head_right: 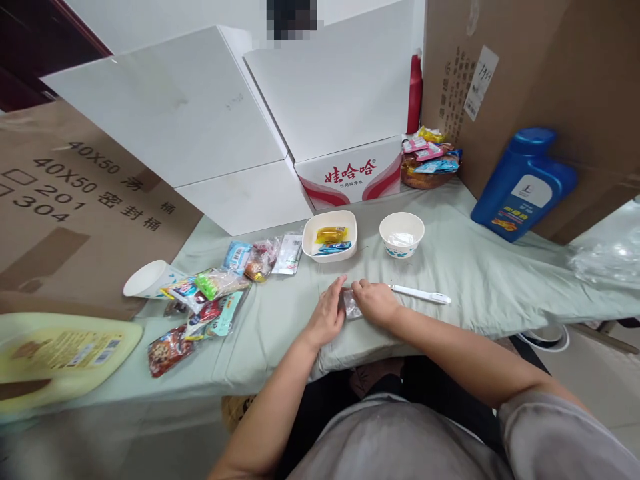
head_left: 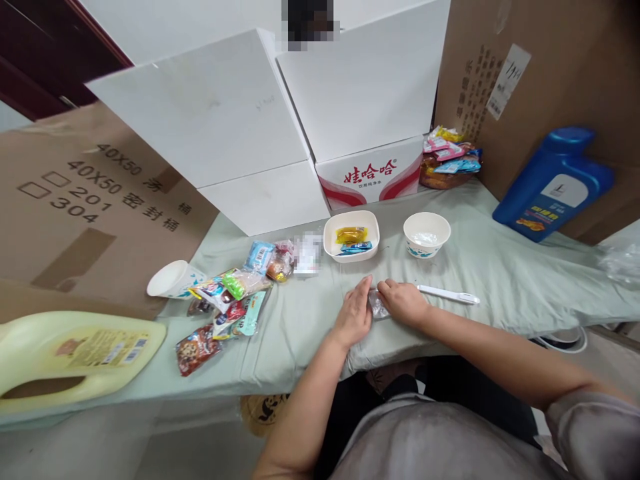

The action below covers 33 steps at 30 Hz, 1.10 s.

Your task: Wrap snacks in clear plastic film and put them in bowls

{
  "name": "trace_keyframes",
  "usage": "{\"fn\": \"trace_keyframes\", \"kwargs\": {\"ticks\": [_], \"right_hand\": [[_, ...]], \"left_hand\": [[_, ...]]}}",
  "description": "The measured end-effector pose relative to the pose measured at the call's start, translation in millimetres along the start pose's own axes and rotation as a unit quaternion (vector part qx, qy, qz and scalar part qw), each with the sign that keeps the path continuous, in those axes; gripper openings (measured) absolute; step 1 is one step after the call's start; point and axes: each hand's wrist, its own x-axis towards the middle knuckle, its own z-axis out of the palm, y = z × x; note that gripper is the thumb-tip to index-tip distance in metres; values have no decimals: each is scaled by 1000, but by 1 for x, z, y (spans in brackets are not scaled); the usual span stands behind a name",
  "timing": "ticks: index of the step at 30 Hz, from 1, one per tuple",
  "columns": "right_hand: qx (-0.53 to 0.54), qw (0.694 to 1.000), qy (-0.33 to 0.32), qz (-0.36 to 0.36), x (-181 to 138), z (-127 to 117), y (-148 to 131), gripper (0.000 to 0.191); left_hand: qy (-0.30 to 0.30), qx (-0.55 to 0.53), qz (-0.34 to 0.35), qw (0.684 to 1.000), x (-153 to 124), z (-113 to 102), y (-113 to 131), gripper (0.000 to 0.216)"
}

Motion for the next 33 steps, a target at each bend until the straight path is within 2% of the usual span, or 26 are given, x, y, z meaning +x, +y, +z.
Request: {"fn": "trace_keyframes", "kwargs": {"ticks": [2, 5, 9, 12, 16, 18, 19, 22, 24, 26, 28, 29, 31, 32, 33], "right_hand": [[-2, 1000, 3, 11, 1, 4, -2, 31], [-2, 1000, 11, 20, 2, 7, -5, 32], [2, 1000, 15, 13, 3, 8, -2, 30], [7, 999, 45, 22, 6, 7, 8, 25], [12, 988, 153, 34, 4, 2, 22, 20], [34, 983, 179, -15, -3, 1, 20, 21], [46, 982, 172, -57, -7, 1, 16, 21], [60, 978, 105, -170, -19, 6, 6, 17], [59, 976, 71, -199, -22, 7, 5, 18], [74, 972, 80, -209, -20, 2, 14, 22], [90, 967, 147, -189, -13, -14, 32, 28], [91, 964, 196, -156, -8, -25, 43, 31], [66, 960, 271, -40, 4, -51, 67, 33], [43, 960, 274, 32, 11, -64, 78, 35], [18, 967, 235, 96, 19, -76, 89, 37]], "left_hand": [[5, -14, -6, 1000, 1, -3, 2, 73], [19, -45, -28, 998, 3, -7, 6, 48], [15, 8, -78, 997, 6, -7, 10, 20], [20, 49, -109, 993, 8, -4, 12, 22], [19, 53, -114, 992, 9, -3, 13, 28], [18, 47, -108, 993, 8, -3, 11, 30], [19, 42, -102, 994, 7, -3, 10, 30], [36, 22, -89, 995, 4, -3, 5, 28], [56, 11, -89, 994, 3, -3, 2, 34], [72, 5, -92, 993, 1, -2, -1, 35], [80, 3, -89, 993, 1, 0, -2, 32], [83, 3, -86, 993, 1, 0, -2, 30], [84, 7, -80, 993, 2, 0, -1, 26], [82, 10, -79, 993, 2, 0, 0, 25], [79, 13, -80, 994, 3, -1, 0, 24]]}}
